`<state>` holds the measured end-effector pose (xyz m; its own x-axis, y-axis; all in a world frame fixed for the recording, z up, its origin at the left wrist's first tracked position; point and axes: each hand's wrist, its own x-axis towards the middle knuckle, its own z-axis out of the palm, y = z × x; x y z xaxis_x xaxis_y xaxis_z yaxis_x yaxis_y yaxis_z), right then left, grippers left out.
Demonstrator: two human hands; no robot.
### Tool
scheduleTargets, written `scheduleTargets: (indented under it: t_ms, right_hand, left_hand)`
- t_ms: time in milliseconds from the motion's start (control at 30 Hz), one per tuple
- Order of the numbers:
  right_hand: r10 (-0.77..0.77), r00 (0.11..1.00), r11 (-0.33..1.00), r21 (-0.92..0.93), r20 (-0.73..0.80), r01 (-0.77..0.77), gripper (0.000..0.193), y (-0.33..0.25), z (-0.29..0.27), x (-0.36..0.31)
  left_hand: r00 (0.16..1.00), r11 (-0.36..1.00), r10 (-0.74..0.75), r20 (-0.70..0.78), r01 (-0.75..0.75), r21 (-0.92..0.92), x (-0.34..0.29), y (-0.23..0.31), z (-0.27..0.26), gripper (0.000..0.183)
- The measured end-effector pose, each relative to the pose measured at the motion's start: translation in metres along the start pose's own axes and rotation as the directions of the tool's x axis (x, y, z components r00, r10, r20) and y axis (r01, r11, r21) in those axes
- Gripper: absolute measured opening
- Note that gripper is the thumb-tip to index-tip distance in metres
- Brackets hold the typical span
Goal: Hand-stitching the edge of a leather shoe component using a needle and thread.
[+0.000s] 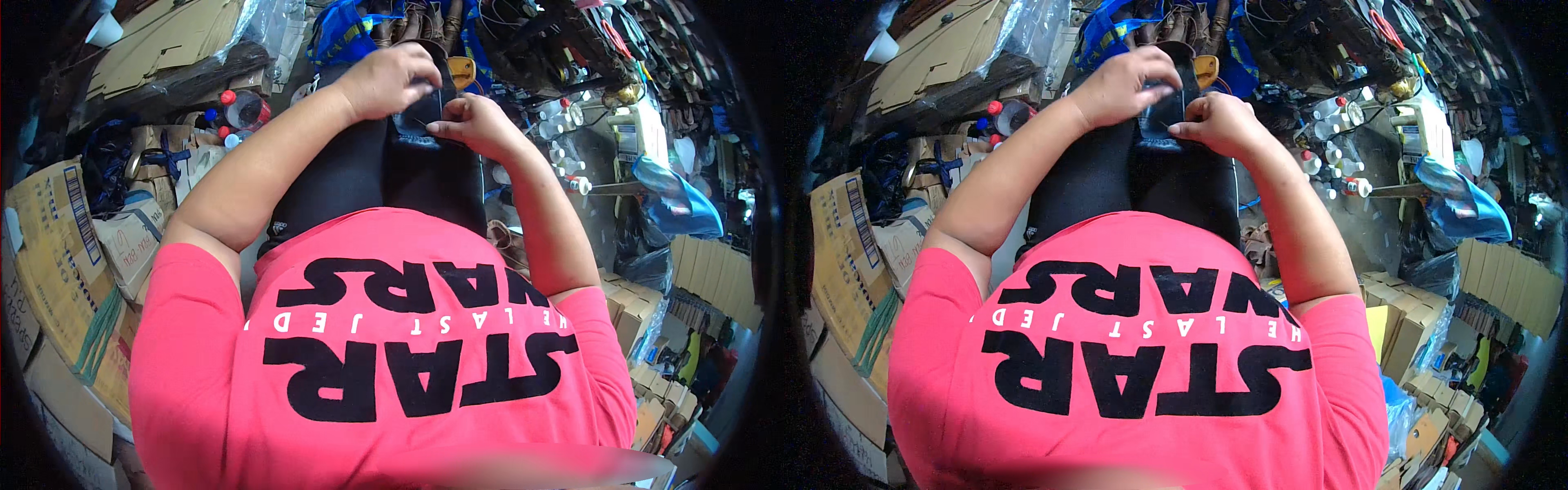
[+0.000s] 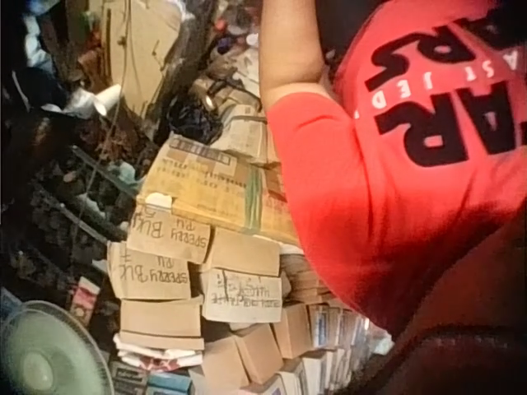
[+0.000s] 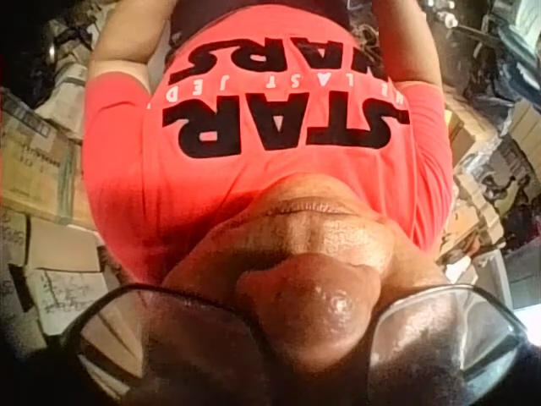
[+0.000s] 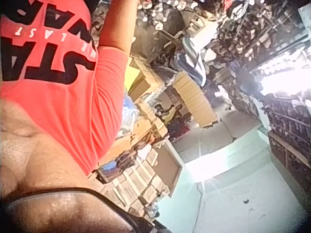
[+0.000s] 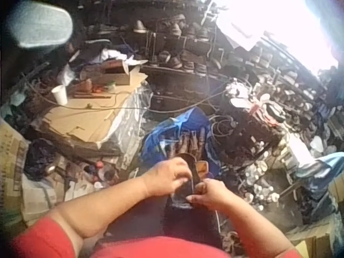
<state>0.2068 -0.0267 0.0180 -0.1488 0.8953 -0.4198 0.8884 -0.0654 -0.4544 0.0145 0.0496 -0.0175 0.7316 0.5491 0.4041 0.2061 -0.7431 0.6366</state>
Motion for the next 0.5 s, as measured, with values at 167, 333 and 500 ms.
scheduleTargets:
  t_ms: [167, 333, 500]
  right_hand:
    - [-0.344, 0.732, 0.919, -0.371, -0.589, 0.134, 0.035, -0.018, 0.018, -0.030]
    - [-0.078, 0.960, 0.995, -0.077, -0.270, 0.059, 0.033, -0.018, 0.014, -0.047]
    - [-0.274, 0.932, 0.953, 0.067, -0.237, 0.297, 0.029, 0.001, 0.020, -0.055]
  left_hand:
    - [0.993, 0.980, -0.005, 0.115, 0.028, -0.199, 0.003, 0.006, 0.008, 0.016]
    - [0.960, 0.992, -0.020, 0.278, 0.054, -0.115, 0.009, -0.002, 0.018, 0.025]
    - [0.958, 0.983, -0.020, 0.286, 0.071, -0.170, 0.009, -0.007, 0.027, 0.028]
